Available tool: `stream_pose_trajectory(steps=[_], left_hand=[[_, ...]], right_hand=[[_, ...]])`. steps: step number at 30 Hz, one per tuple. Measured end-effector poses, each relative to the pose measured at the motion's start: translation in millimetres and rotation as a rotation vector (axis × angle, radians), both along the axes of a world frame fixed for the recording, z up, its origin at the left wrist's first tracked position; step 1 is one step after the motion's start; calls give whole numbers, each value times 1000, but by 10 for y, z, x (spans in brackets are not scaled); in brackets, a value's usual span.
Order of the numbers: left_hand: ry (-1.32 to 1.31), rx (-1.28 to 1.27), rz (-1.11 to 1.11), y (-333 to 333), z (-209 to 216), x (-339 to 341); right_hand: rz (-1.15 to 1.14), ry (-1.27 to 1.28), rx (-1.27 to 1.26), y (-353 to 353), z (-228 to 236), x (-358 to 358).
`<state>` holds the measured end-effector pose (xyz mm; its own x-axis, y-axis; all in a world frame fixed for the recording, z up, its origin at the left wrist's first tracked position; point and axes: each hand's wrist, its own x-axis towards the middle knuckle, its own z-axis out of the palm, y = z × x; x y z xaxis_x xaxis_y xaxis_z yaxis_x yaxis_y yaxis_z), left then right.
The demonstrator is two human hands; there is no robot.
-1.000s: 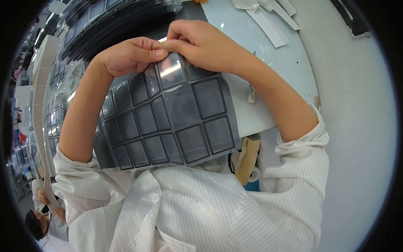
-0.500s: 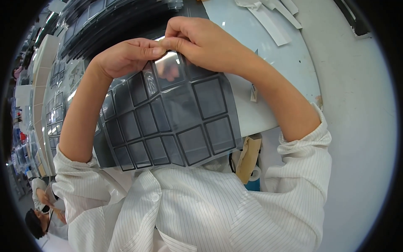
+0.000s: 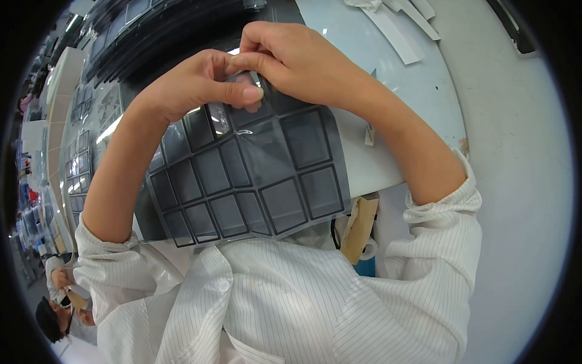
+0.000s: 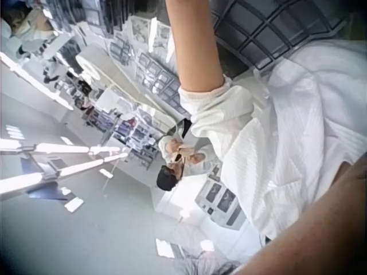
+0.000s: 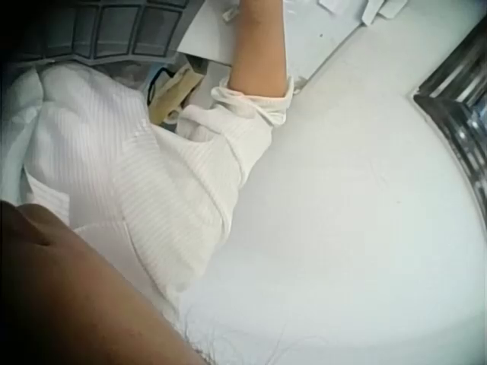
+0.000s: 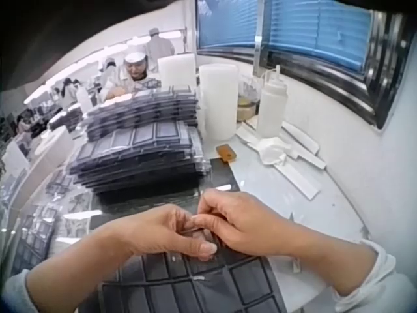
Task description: Inspecting small electronic components in a grid tray and applying protective plastic film.
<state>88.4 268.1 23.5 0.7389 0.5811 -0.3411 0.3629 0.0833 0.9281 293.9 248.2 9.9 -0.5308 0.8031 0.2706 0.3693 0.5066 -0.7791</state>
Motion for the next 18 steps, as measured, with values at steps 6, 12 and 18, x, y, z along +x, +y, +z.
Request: stream_pose_trajectory(steps=[6,12,18], left_hand=[[-118,-140,-67,89,-48,-149],[-257,-266,-141,156,-98,-245],[-275,-245,-180,196,-172,-238]], right_hand=[[10,13,-20,-15,14,-33],[4,-15,-71,-18,26,-49],[-1,-10,-89,-18,32,-45]])
